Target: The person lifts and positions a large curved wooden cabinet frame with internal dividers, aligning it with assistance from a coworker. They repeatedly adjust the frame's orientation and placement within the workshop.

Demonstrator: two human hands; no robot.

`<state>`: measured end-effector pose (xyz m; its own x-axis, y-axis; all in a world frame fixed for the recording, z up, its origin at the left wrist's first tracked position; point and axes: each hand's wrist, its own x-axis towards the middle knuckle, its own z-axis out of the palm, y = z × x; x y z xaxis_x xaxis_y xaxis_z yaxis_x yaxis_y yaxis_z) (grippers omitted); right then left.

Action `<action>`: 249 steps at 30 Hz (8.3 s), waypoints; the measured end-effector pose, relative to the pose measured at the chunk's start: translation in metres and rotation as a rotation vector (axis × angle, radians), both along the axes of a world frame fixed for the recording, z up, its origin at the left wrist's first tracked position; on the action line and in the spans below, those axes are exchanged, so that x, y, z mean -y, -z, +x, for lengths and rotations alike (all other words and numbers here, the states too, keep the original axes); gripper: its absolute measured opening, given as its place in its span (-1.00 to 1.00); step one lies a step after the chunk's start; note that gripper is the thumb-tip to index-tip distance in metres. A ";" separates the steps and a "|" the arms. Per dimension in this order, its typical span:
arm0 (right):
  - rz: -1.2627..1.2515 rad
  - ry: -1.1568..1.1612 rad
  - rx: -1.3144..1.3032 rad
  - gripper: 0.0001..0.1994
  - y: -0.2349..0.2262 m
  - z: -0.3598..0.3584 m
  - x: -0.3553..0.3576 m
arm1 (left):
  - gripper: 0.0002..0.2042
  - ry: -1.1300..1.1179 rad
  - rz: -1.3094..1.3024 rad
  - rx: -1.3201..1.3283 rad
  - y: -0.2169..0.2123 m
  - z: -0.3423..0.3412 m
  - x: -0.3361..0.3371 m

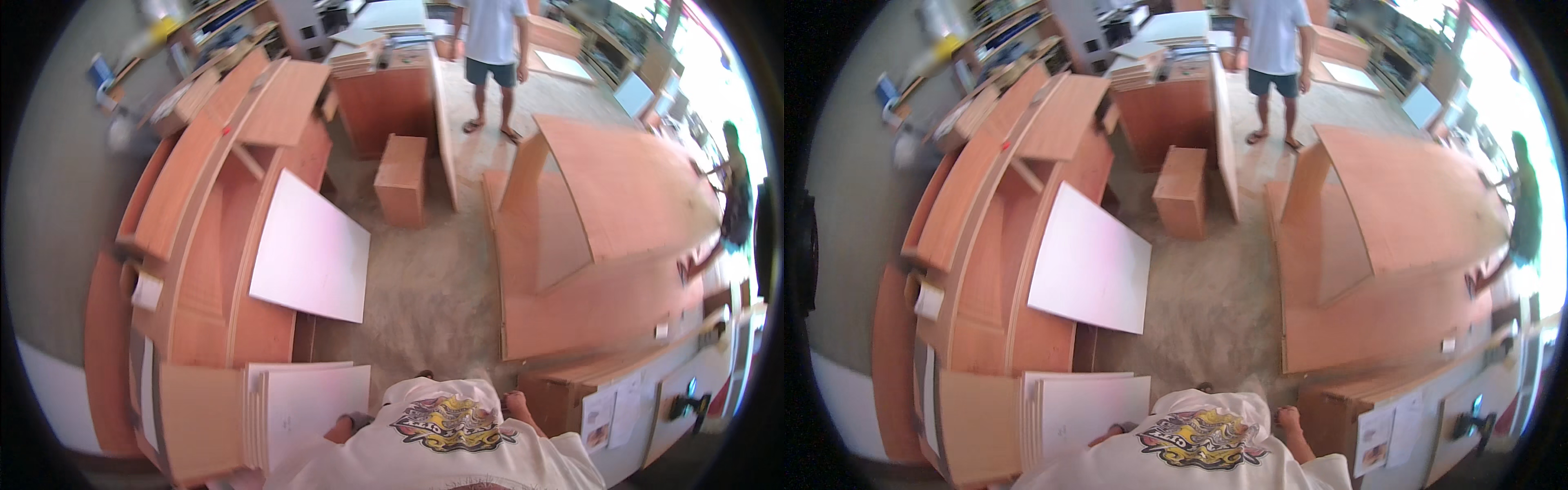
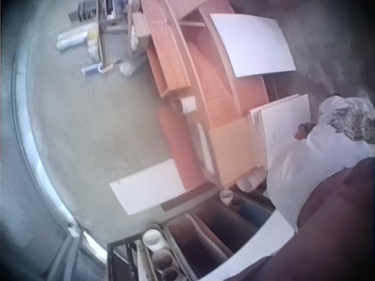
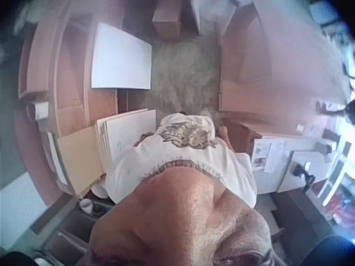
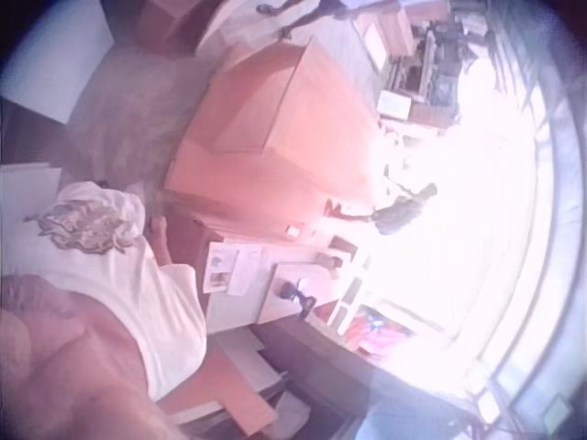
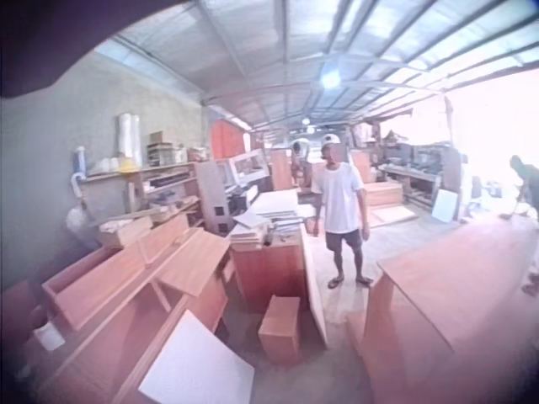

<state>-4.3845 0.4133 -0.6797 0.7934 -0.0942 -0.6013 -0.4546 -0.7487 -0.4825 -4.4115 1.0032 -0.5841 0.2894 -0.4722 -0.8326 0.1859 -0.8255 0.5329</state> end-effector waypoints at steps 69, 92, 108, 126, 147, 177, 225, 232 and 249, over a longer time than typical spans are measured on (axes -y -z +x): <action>0.383 0.989 0.582 -0.65 -0.190 0.883 0.117 | -0.52 0.102 0.215 0.599 -0.037 1.137 0.249; -0.227 1.112 0.812 -0.62 -0.102 0.977 0.224 | -0.70 0.909 0.187 0.570 0.029 1.394 0.328; -0.663 1.155 0.228 -0.49 -0.143 1.262 0.143 | -0.62 0.553 0.216 0.470 -0.012 1.762 0.348; -0.017 0.732 0.193 -0.57 -0.118 1.588 0.205 | -0.68 0.338 -0.013 0.257 -0.002 1.945 0.492; 0.058 0.345 0.164 -0.55 -0.113 2.182 0.567 | -0.71 -0.030 0.251 0.276 0.090 2.376 0.632; 0.113 -0.085 -0.323 -0.80 0.000 2.918 0.777 | -0.54 -0.810 0.388 -0.071 0.048 2.923 0.804; -0.335 -0.204 1.736 -0.46 -0.583 4.007 0.261 | -0.74 -0.337 0.458 0.545 0.024 3.600 0.420; -0.260 -0.357 1.748 -0.41 -0.575 4.051 0.301 | -0.70 -0.679 0.392 0.274 0.035 3.586 0.537; -0.653 -0.421 1.767 -0.47 -0.573 4.096 0.327 | -0.62 -1.234 0.289 0.312 0.062 3.580 0.641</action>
<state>-0.2888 0.0859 -0.1064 0.3985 0.3924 0.8290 0.3905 -0.8904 0.2337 -0.8311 0.3624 -0.6457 0.5994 0.4258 -0.6778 0.8000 -0.2921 0.5240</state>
